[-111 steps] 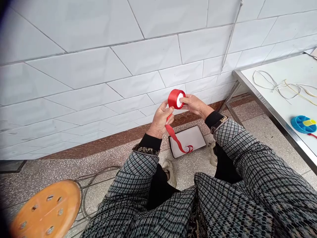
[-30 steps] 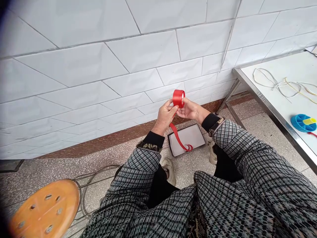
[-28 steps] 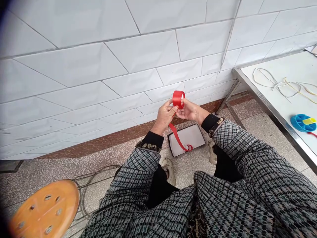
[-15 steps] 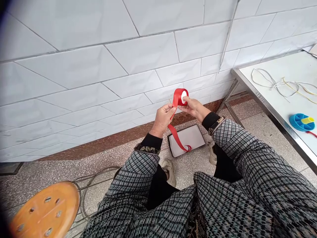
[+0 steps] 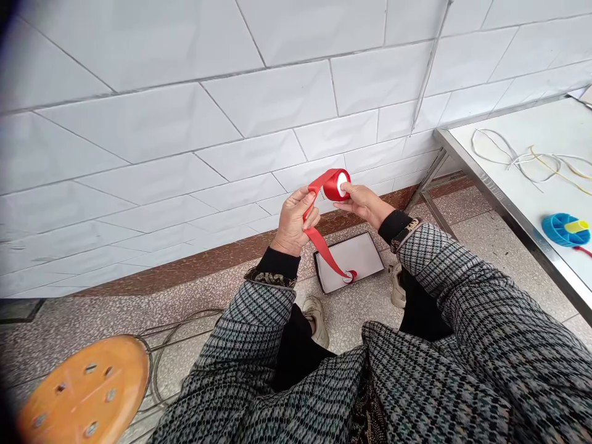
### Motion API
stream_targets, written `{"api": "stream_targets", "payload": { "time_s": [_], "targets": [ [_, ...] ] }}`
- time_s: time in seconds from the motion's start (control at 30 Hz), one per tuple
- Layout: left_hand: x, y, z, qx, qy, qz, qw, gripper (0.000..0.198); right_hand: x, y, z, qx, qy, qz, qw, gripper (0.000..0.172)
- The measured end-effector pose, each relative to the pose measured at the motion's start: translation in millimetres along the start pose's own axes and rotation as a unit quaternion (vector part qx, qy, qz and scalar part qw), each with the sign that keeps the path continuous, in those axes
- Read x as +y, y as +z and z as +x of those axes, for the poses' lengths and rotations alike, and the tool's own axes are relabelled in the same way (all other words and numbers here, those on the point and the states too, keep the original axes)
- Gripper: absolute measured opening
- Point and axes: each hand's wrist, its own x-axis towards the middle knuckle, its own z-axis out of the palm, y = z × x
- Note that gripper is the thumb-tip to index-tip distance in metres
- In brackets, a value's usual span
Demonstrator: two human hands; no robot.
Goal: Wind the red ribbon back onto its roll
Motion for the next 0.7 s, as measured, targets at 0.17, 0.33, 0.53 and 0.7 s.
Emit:
{"api": "stream_targets", "payload": {
  "time_s": [0.17,0.33,0.53,0.7],
  "targets": [
    [-13.1,2.6,3.2,-0.027,-0.013,0.058,0.998,0.039,-1.3,2.2,-3.1,-0.015,0.033,0.087,0.996,0.014],
    [-33.3,7.1,11.4,0.015,0.022,0.129,0.991,0.039,-1.8,5.5,-7.6,-0.032,0.073,0.107,0.991,0.022],
    [-45.9,7.9,17.4,0.097,0.101,0.229,0.963,0.021,-4.5,6.8,-14.0,-0.082,0.145,0.088,0.982,0.020],
    [-49.6,4.2,20.8,0.067,0.109,0.231,0.965,0.035,-4.8,8.2,-17.2,-0.077,0.160,0.084,0.981,0.025]
  ]
}}
